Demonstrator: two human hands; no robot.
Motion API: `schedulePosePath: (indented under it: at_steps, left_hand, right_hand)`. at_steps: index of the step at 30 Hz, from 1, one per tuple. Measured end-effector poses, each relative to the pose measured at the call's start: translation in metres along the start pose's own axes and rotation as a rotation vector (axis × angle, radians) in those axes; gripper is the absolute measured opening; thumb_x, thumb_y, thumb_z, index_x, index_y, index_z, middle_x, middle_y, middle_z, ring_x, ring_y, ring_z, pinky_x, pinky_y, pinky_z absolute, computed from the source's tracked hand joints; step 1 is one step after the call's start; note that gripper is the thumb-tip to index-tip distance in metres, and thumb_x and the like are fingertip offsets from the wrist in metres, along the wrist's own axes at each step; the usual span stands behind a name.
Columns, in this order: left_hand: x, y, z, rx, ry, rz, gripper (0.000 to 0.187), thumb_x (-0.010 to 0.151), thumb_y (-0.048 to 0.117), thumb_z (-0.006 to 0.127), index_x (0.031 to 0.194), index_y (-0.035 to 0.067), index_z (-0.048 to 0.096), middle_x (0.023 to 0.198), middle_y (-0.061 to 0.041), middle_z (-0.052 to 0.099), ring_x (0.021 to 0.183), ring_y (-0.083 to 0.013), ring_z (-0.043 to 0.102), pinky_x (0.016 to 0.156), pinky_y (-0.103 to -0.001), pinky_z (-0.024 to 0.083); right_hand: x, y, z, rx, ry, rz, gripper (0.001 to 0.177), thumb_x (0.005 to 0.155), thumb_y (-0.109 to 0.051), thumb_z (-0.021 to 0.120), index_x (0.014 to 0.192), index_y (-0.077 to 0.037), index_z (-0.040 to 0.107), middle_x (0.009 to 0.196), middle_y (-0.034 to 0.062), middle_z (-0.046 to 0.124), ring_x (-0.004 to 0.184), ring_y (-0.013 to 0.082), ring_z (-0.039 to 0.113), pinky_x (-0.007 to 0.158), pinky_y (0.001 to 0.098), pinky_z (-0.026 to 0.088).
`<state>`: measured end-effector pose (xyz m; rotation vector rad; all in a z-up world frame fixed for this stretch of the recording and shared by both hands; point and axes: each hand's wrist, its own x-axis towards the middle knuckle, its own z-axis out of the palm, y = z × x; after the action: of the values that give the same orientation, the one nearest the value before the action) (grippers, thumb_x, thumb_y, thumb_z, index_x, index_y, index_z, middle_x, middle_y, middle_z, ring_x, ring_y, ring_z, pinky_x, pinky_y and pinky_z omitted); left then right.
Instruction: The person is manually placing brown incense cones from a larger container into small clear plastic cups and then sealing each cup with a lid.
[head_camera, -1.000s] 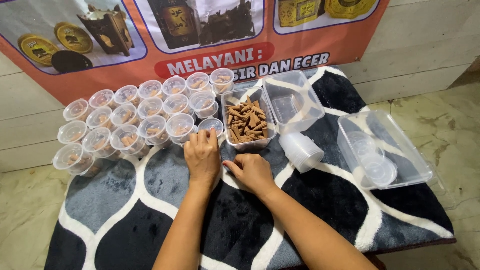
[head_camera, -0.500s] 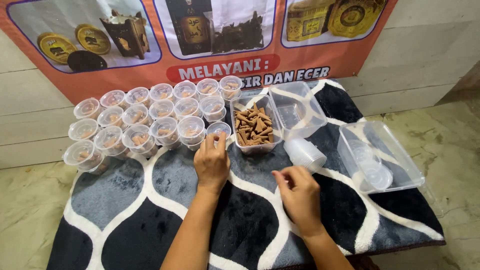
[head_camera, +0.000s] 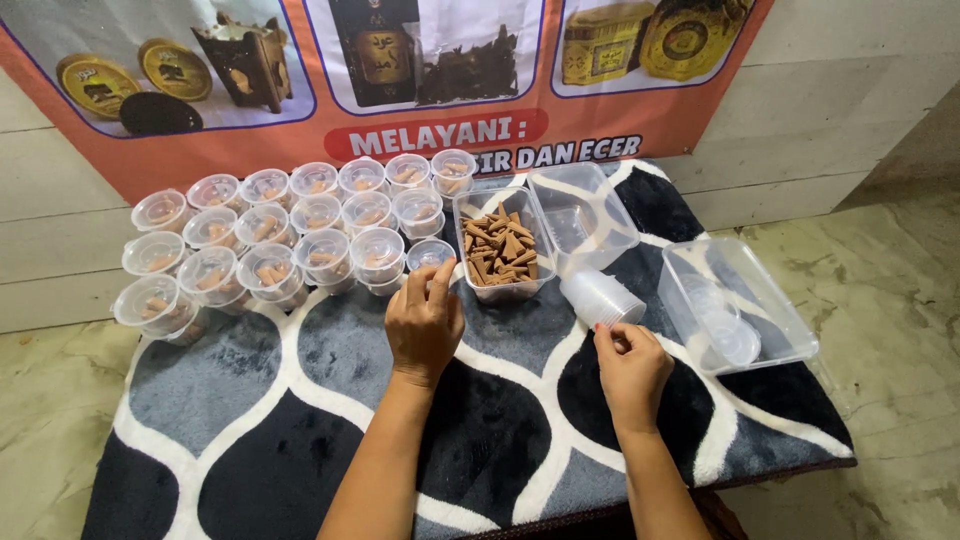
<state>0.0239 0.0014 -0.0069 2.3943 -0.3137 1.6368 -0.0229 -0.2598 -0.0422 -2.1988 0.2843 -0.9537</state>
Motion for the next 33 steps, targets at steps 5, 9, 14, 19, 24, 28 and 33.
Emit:
schedulePosePath:
  at_steps: [5, 9, 14, 19, 24, 28, 33]
  left_hand:
    - [0.003, 0.002, -0.001, -0.004, 0.000, -0.012, 0.043, 0.078, 0.008, 0.067, 0.119, 0.019, 0.071, 0.093, 0.001, 0.058, 0.064, -0.0153, 0.059, 0.055, -0.031, 0.049]
    - [0.006, 0.002, -0.003, -0.025, -0.003, -0.019, 0.036, 0.082, 0.011, 0.069, 0.117, 0.018, 0.071, 0.091, -0.001, 0.058, 0.063, -0.0162, 0.059, 0.056, -0.031, 0.050]
    - [0.015, 0.010, -0.022, -0.146, -0.059, 0.014, 0.025, 0.097, 0.016, 0.068, 0.120, 0.008, 0.068, 0.101, -0.009, 0.063, 0.079, -0.0228, 0.064, 0.065, -0.035, 0.053]
    - [0.018, 0.023, -0.027, -0.235, -0.072, 0.074, 0.035, 0.096, 0.035, 0.067, 0.120, 0.009, 0.068, 0.091, -0.006, 0.062, 0.070, -0.0191, 0.057, 0.059, -0.033, 0.044]
    - [0.020, 0.036, -0.029, -0.348, -0.164, 0.206, 0.036, 0.091, 0.041, 0.074, 0.105, 0.007, 0.069, 0.087, -0.006, 0.062, 0.074, -0.0260, 0.056, 0.067, -0.039, 0.043]
    - [0.016, 0.036, -0.025, -0.340, -0.225, 0.214, 0.035, 0.088, 0.041, 0.079, 0.097, 0.010, 0.067, 0.086, -0.006, 0.061, 0.075, -0.0262, 0.056, 0.067, -0.038, 0.044]
    - [0.012, 0.034, -0.021, -0.360, -0.295, 0.211, 0.044, 0.085, 0.048, 0.079, 0.105, 0.010, 0.068, 0.093, -0.007, 0.062, 0.081, -0.0274, 0.058, 0.070, -0.040, 0.045]
  right_hand:
    - [-0.001, 0.008, 0.000, 0.015, 0.065, -0.029, 0.022, 0.079, -0.016, 0.086, 0.067, -0.009, 0.068, 0.057, 0.0042, 0.060, 0.059, 0.0221, 0.064, 0.059, 0.0302, 0.049]
    - [0.001, 0.005, -0.013, 0.046, 0.083, -0.030, 0.027, 0.079, -0.018, 0.090, 0.066, -0.009, 0.068, 0.052, 0.0017, 0.061, 0.057, 0.0215, 0.065, 0.059, 0.0289, 0.050]
    - [-0.006, -0.003, -0.048, 0.050, 0.083, -0.154, 0.024, 0.083, -0.009, 0.091, 0.072, -0.003, 0.071, 0.069, 0.0054, 0.066, 0.060, 0.0148, 0.059, 0.061, 0.0296, 0.046]
    - [-0.012, 0.005, -0.065, -0.063, 0.144, -0.278, 0.017, 0.087, -0.009, 0.090, 0.083, 0.000, 0.076, 0.079, 0.0078, 0.069, 0.061, 0.0163, 0.061, 0.061, 0.0307, 0.048]
    - [-0.010, 0.021, -0.055, -0.078, 0.022, -0.214, 0.025, 0.075, -0.012, 0.094, 0.071, -0.004, 0.071, 0.071, 0.0051, 0.067, 0.061, 0.0167, 0.058, 0.064, 0.0323, 0.047]
    - [-0.015, 0.012, -0.059, 0.029, -0.033, -0.042, 0.021, 0.073, -0.013, 0.093, 0.078, -0.003, 0.076, 0.076, 0.0045, 0.070, 0.061, 0.0135, 0.063, 0.067, 0.0260, 0.050]
    - [-0.022, 0.002, -0.074, -0.070, 0.140, -0.259, 0.006, 0.098, 0.007, 0.076, 0.104, 0.007, 0.077, 0.101, 0.0161, 0.070, 0.074, 0.0219, 0.070, 0.070, 0.0321, 0.058]
